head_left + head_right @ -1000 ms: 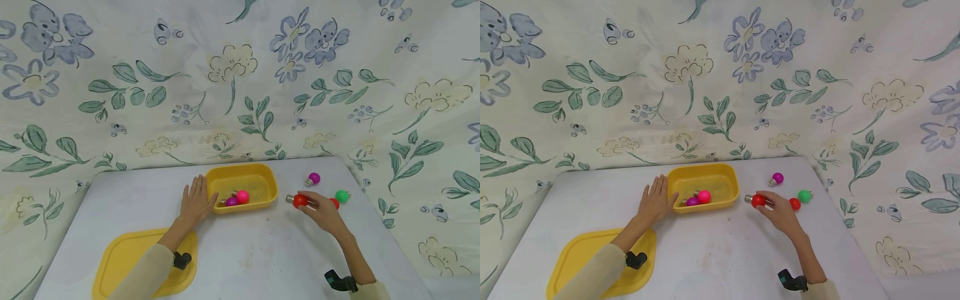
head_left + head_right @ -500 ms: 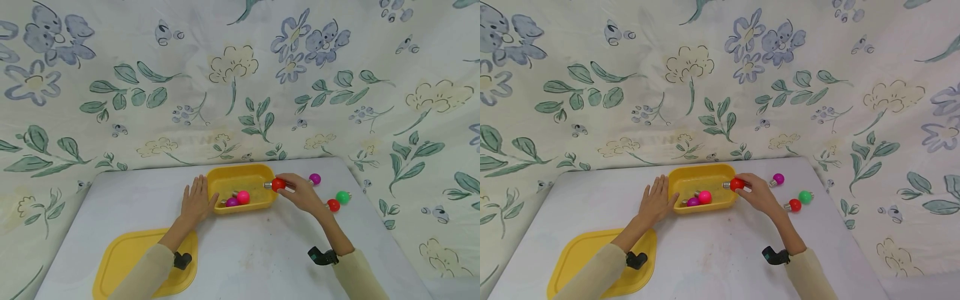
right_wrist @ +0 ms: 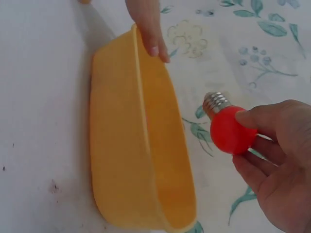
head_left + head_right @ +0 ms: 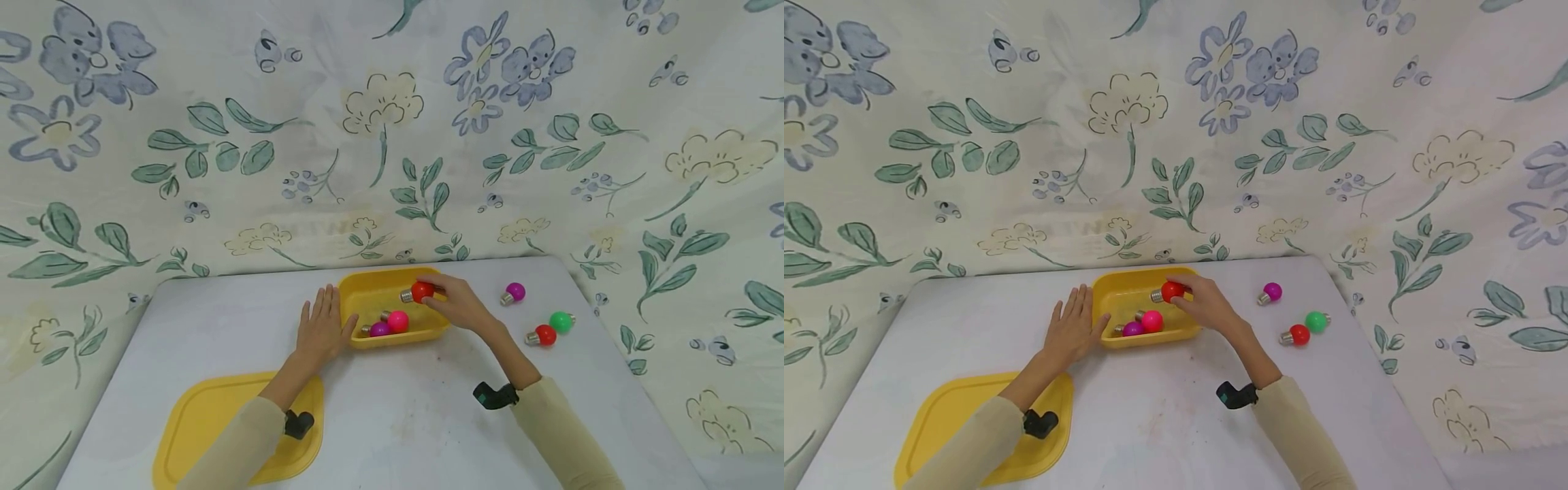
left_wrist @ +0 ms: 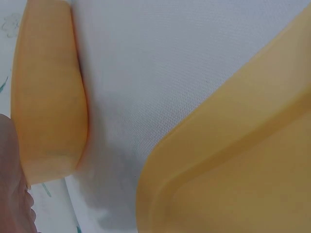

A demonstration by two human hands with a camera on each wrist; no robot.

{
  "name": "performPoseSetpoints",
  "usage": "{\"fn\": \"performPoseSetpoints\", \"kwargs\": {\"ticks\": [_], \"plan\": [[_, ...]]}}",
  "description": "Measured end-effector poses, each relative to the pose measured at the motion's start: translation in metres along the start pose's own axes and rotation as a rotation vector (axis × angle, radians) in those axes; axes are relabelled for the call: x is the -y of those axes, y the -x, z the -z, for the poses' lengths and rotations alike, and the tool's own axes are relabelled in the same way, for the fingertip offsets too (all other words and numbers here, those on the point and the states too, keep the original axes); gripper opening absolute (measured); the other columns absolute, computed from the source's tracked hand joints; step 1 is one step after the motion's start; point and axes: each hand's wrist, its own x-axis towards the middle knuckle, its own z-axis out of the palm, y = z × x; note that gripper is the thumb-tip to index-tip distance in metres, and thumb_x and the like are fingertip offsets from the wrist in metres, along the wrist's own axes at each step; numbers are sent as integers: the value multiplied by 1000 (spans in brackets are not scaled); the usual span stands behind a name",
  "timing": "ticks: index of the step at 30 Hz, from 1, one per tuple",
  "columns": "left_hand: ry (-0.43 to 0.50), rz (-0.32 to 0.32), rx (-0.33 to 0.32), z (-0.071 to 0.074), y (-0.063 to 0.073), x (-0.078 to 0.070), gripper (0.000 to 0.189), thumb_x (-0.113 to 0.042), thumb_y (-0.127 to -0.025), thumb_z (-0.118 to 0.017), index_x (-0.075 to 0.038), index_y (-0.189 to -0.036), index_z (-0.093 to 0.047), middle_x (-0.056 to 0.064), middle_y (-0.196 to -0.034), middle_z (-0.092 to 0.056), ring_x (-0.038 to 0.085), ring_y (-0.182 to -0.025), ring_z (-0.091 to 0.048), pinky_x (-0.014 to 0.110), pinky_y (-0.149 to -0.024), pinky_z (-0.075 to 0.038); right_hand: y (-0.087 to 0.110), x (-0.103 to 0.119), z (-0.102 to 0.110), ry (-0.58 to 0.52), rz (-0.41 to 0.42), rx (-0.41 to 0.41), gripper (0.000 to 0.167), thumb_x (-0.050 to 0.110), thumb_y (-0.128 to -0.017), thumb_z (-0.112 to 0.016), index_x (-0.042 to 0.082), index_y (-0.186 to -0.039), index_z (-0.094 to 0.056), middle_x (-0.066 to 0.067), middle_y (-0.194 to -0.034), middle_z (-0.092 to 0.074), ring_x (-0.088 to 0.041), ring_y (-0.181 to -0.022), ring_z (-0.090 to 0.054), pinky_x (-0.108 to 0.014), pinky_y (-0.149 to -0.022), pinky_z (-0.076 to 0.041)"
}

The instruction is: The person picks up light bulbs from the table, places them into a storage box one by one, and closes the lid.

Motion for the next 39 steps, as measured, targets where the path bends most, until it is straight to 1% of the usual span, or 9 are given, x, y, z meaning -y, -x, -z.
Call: {"fn": "performPoseSetpoints", "kwargs": {"ticks": [9,14,17,21,28,39], "plan": [[9,6,4,3,1,-1,80,-47,-106,-37,11,-154,-10,26,-162,-9,39,-150,-7,58,-118,-6,-34,1,-29,2,35,75,43,-1,-94,-66,-3,-136,-58,-18,-132,-61,-34,-121,-57,-47,-101,-46],[2,7,2,2,1,-2,80,-46,-106,-37,11,-154,-11,26,-162,-11,39,-150,-8,58,-118,-7,-46,-2,-41,59,41,92,42,2,-94,-68,-1,-135,-60,-14,-128,-64,-31,-119,-59,-42,-100,-48],[-4,9,6,1,1,-2,80,-47,-105,-36,11,-155,-10,26,-162,-10,39,-150,-7,57,-118,-6,-52,-4,-47,49,11,99,42,4,-94,-68,2,-135,-61,-12,-127,-64,-29,-118,-59,-38,-99,-49],[-8,16,11,0,1,-2,80,-47,-105,-36,10,-155,-9,25,-163,-8,38,-150,-6,57,-118,-5,-57,-7,-54,-10,-32,97,39,4,-94,-68,4,-133,-63,-11,-128,-64,-28,-119,-58,-36,-99,-49],[-13,14,4,1,1,-1,80,-46,-106,-37,10,-155,-10,25,-163,-8,38,-150,-5,57,-118,-5,-64,-14,-68,-90,-84,116,40,4,-95,-66,4,-135,-62,-10,-130,-62,-27,-121,-57,-35,-100,-49],[-6,10,3,0,1,0,79,-45,-105,-37,10,-155,-10,25,-163,-8,38,-150,-5,57,-118,-4,-69,-15,-81,-92,-177,151,42,4,-96,-66,9,-137,-62,-10,-133,-60,-28,-123,-55,-36,-100,-48]]}}
